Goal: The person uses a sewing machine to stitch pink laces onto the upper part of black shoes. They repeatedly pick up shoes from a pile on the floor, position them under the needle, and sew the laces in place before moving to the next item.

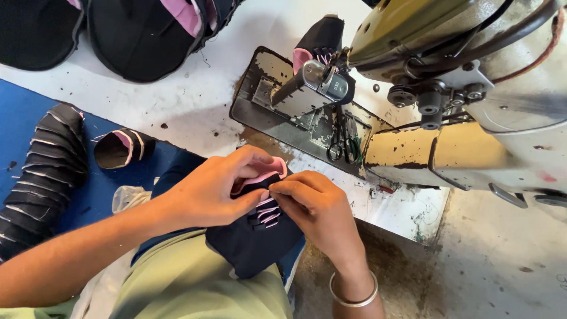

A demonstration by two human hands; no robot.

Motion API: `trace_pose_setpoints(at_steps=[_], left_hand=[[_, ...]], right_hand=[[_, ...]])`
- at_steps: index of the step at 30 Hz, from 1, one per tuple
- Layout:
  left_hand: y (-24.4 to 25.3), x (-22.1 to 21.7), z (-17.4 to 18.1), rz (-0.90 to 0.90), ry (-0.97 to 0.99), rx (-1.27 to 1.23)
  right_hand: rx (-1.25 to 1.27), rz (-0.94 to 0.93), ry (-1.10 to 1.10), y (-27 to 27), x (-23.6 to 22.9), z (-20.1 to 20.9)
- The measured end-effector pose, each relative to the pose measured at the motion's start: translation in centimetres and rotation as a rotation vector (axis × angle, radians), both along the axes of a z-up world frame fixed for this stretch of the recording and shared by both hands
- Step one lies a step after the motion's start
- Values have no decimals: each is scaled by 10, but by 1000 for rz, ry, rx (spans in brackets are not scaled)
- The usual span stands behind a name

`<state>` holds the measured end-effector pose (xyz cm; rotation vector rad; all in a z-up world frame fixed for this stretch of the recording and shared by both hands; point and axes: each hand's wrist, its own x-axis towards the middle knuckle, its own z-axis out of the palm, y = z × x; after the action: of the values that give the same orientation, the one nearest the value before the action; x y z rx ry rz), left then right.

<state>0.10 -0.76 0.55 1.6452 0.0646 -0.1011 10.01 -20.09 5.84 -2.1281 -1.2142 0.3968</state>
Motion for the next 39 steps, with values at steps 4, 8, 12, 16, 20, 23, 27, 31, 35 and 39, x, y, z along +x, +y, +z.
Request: trace_pose_setpoints(at_steps=[4, 8, 12, 16, 20, 23, 27, 31, 35, 39], left_hand=[[-4, -2, -13, 39, -116, -30], [-3, -9, -1, -22, -186, -87], [-9, -10, 21, -101, -77, 183], [-19, -9, 24, -86, -115, 202], [-21, -3, 12, 2, -504, 339], [-19, 18, 14, -79, -277, 324], [-10, 67, 15, 11, -99, 331], [12, 125, 3, 154, -256, 336], [43, 183, -22, 153, -358, 225], [60, 215, -19, 61, -61, 18]], right_hand=[[40, -12, -20, -6, -2, -6], [54, -80, 171, -7, 11, 7], [-10, 48, 362, -23, 25, 4], [-137, 172, 357, -33, 26, 3], [-164, 8, 476, -49, 28, -11], [-102, -139, 529, -51, 43, -24], [29, -251, 492, -31, 79, -33], [243, -338, 533, -1, 139, -46], [108, -429, 664, 1, 214, -95], [137, -325, 846, 24, 221, -77]])
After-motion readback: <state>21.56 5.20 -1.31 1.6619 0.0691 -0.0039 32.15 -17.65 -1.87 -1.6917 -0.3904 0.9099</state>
